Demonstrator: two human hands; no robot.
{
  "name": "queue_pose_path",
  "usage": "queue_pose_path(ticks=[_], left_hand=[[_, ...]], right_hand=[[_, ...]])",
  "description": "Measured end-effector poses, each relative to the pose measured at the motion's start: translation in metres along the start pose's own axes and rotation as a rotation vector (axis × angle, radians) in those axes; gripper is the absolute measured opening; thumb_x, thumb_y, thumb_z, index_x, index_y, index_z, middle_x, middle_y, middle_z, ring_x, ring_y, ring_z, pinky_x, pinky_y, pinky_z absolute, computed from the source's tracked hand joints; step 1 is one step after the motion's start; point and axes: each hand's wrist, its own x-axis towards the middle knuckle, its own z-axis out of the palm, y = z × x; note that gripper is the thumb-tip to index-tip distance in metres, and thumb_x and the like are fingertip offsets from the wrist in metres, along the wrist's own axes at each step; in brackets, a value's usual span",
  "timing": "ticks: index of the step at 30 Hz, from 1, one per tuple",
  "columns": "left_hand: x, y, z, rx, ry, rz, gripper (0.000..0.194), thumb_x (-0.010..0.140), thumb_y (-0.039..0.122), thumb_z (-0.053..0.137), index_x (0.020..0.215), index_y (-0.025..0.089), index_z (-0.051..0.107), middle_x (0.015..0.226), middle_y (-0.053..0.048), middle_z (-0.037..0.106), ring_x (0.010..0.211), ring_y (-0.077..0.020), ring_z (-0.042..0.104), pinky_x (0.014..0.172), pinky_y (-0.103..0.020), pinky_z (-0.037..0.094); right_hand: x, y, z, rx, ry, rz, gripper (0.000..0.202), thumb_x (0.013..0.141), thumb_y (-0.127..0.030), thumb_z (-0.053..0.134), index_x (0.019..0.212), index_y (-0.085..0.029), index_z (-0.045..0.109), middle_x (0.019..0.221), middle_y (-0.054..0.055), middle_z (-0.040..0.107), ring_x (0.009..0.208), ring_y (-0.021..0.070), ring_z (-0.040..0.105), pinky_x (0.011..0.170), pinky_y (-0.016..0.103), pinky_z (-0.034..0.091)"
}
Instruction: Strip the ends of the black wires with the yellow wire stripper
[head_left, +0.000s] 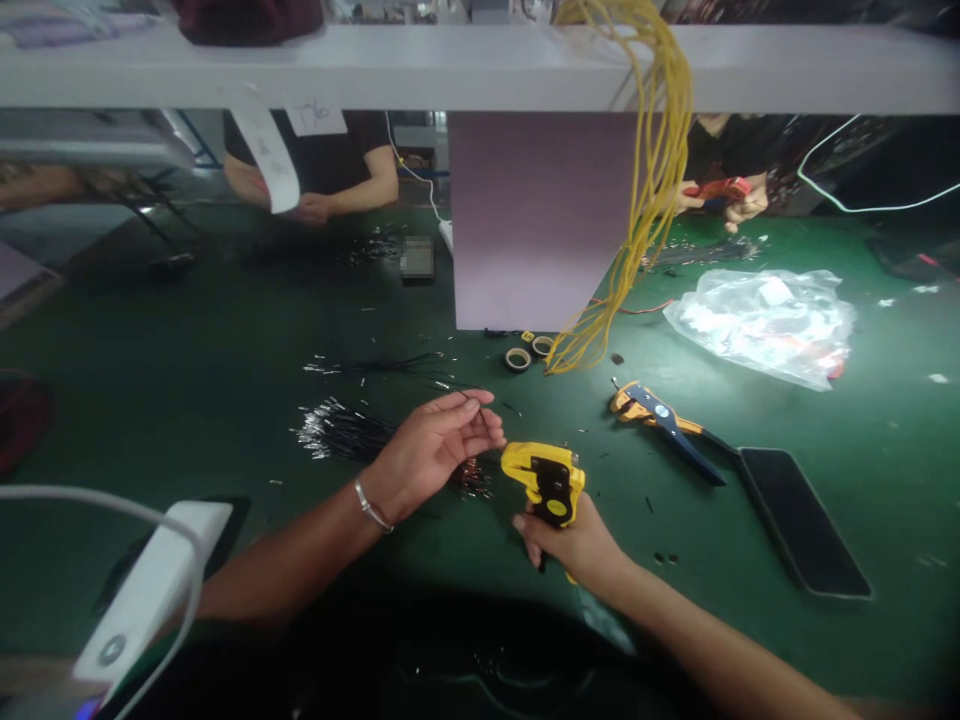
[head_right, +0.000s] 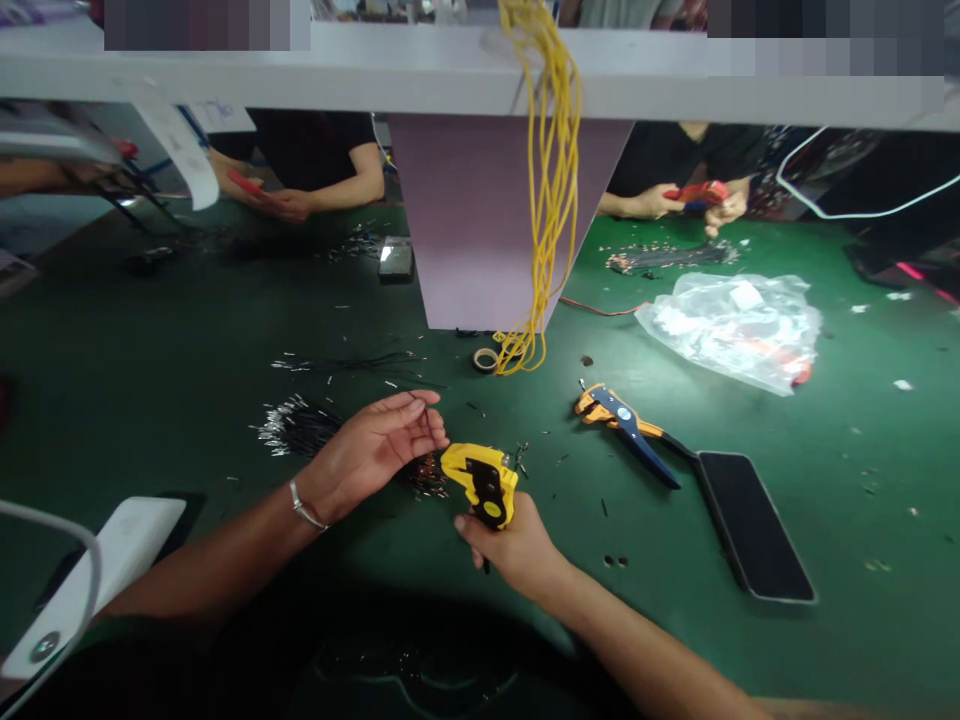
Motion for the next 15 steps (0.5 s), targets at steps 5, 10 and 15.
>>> queue_pose_path(ticks=[5,10,15], left_hand=[[0.001,-0.001,-0.002,-0.021,-0.007,0.020,0.014,0.082,0.019,0.064,0.094,0.012,0.067,0.079,-0.008,0.068,0.075,-0.0194,0.066,0.082,-0.038,0.050],[0.004,-0.001,-0.003,-0.032,-0.003,0.000,0.010,0.081,0.012,0.062,0.088,0.010,0.068,0.061,-0.001,0.056,0.060,-0.0127,0.057,0.069,-0.031,0.048],[0.002,-0.005,-0.003,-0.020,-0.035,-0.067,0.010,0.081,0.014,0.061,0.086,0.010,0.069,0.052,0.004,0.042,0.048,-0.0079,0.040,0.055,-0.028,0.041]], right_hand=[[-0.001,0.003,0.001,0.024,-0.003,-0.001,0.027,0.069,-0.036,0.069,0.056,-0.020,0.051,0.035,-0.005,0.051,0.032,0.0107,0.044,0.041,0.026,0.040],[-0.003,0.006,0.000,0.023,-0.064,-0.020,0.029,0.072,-0.029,0.066,0.049,-0.020,0.051,0.036,-0.002,0.053,0.035,0.0110,0.047,0.044,0.026,0.040],[-0.014,-0.001,-0.002,0.066,-0.126,0.005,0.029,0.072,-0.022,0.062,0.046,-0.019,0.052,0.035,-0.002,0.053,0.036,0.0103,0.047,0.045,0.025,0.039]])
